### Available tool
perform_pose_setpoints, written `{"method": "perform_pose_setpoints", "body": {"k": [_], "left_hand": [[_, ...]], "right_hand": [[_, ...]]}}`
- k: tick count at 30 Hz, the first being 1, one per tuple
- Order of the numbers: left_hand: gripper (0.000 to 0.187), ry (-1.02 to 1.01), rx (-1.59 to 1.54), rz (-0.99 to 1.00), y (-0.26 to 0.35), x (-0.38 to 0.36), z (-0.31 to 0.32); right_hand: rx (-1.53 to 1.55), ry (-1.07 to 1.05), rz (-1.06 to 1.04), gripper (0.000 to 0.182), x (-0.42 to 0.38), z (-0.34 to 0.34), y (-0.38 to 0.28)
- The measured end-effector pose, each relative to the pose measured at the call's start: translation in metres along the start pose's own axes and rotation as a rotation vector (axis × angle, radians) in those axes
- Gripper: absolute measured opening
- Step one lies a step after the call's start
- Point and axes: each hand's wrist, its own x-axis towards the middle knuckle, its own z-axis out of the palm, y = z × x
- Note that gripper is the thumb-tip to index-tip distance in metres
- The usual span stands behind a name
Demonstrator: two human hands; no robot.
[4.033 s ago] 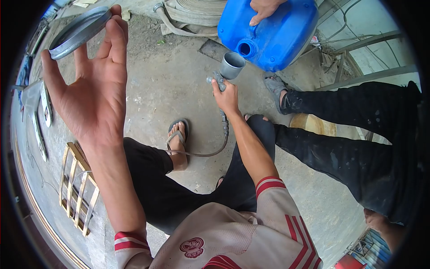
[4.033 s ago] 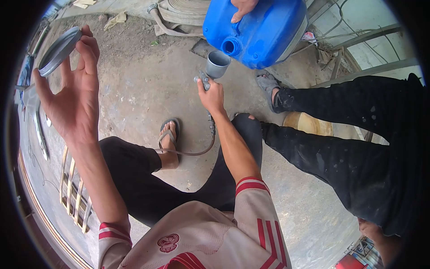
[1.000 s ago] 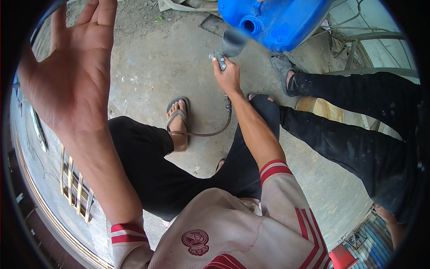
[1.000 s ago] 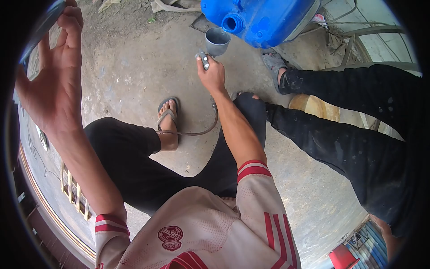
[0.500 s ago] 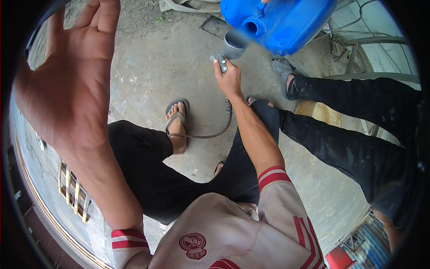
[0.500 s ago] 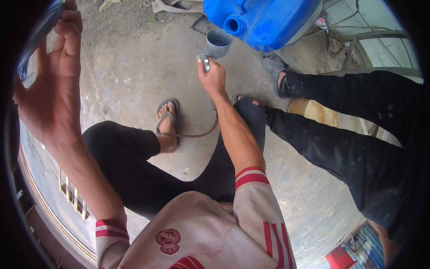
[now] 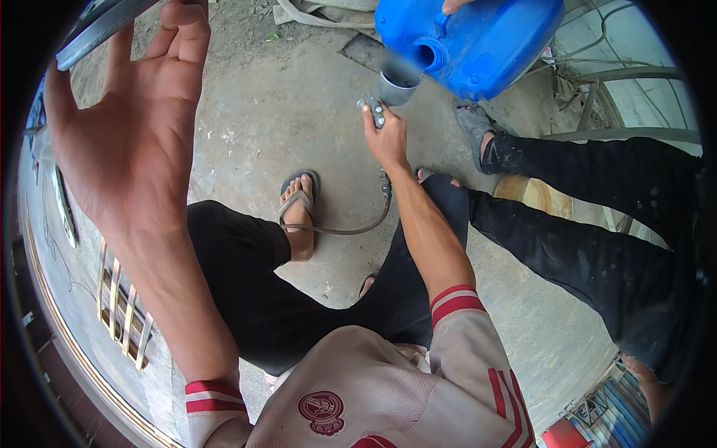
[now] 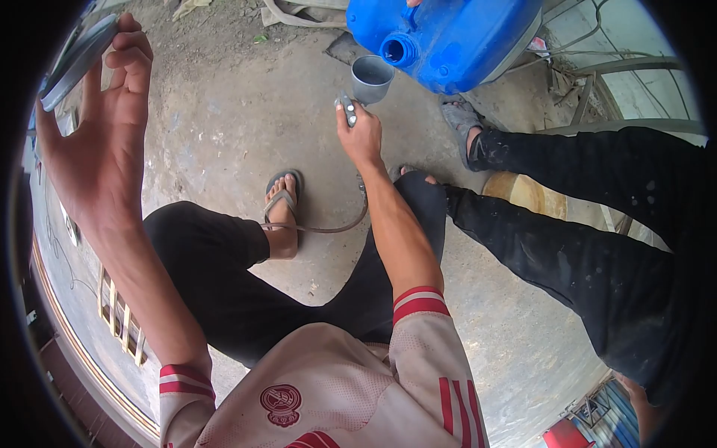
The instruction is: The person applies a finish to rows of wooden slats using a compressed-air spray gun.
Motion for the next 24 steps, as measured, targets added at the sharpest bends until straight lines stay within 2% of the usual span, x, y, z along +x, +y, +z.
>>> {"method": "perform_pose_setpoints", "body": {"k": [4, 17, 24], "left_hand": [[0.074, 0.041, 0.026, -0.002, 0.002, 0.000, 0.002], [0.076, -0.030, -0.007, -0.034, 0.011, 0.004, -0.003], [0.076, 0.024, -0.025, 0.039, -0.014, 0.007, 0.002]], "right_hand": [[0.020, -0.018, 0.022, 0.027, 0.000, 0.002, -0.001], [0.005, -0.023, 0.064, 0.029, -0.001, 0.005, -0.003], [0.021, 0.009, 0.056, 0.026, -0.007, 0.011, -0.003]]}}
